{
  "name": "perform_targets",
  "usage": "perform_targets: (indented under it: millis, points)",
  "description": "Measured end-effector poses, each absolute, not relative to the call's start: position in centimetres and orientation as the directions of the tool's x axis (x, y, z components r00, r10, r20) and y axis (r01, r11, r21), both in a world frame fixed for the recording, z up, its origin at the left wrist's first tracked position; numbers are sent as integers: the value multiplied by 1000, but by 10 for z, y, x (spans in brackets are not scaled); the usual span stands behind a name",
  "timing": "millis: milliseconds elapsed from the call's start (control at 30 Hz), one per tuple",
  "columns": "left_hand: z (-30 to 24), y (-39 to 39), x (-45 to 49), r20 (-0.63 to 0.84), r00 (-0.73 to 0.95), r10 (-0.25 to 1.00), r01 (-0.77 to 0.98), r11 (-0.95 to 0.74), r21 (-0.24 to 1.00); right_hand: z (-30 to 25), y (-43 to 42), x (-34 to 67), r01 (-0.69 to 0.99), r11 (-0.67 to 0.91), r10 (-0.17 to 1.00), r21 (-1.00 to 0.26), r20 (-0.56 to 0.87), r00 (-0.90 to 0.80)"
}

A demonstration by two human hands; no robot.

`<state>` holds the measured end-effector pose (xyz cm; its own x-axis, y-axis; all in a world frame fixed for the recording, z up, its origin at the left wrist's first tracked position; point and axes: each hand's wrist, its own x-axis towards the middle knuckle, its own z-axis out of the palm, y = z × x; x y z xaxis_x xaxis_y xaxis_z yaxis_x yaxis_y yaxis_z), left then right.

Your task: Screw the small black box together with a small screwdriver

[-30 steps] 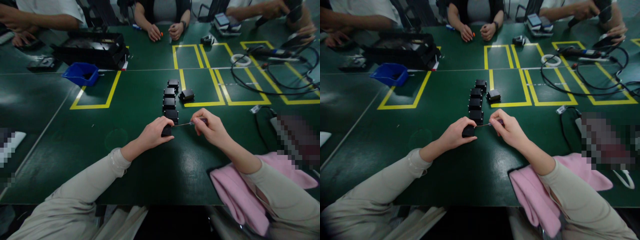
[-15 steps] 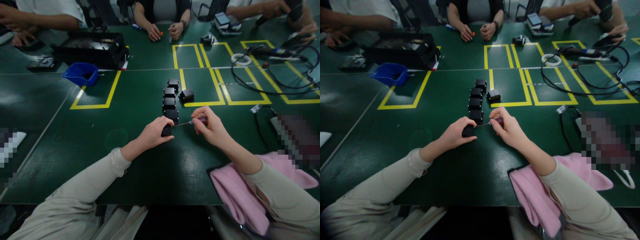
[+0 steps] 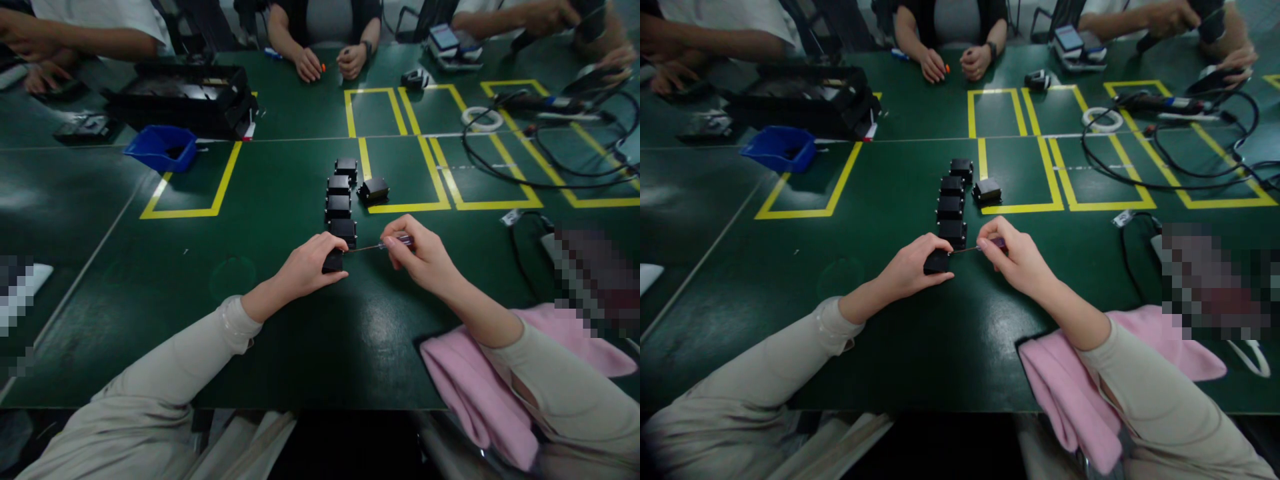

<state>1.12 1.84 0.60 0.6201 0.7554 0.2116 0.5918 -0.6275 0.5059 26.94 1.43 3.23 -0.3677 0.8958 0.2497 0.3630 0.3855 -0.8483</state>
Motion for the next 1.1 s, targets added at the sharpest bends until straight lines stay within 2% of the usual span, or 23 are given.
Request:
perform_targets:
  millis: [233,400,600,767,967,1100]
  points:
    - [7,18,11,207,621,756,589,-625,512,31,14,269,312,375,901,-873,264,-344]
    - [6,18,11,214,625,751,585,-632,509,30,15,270,336,355,905,-872,231,-357]
    - [6,18,10,207,627,751,585,-629,512,29,16,269,249,313,918,-917,224,-327]
    - [6,18,11,211,626,751,582,-629,515,28,17,270,304,311,918,-901,203,-340]
    - [7,18,11,215,623,752,580,-629,518,27,17,270,240,323,914,-915,237,-328]
    - [6,18,11,212,622,754,584,-627,516,26,18,271,291,326,915,-900,223,-337]
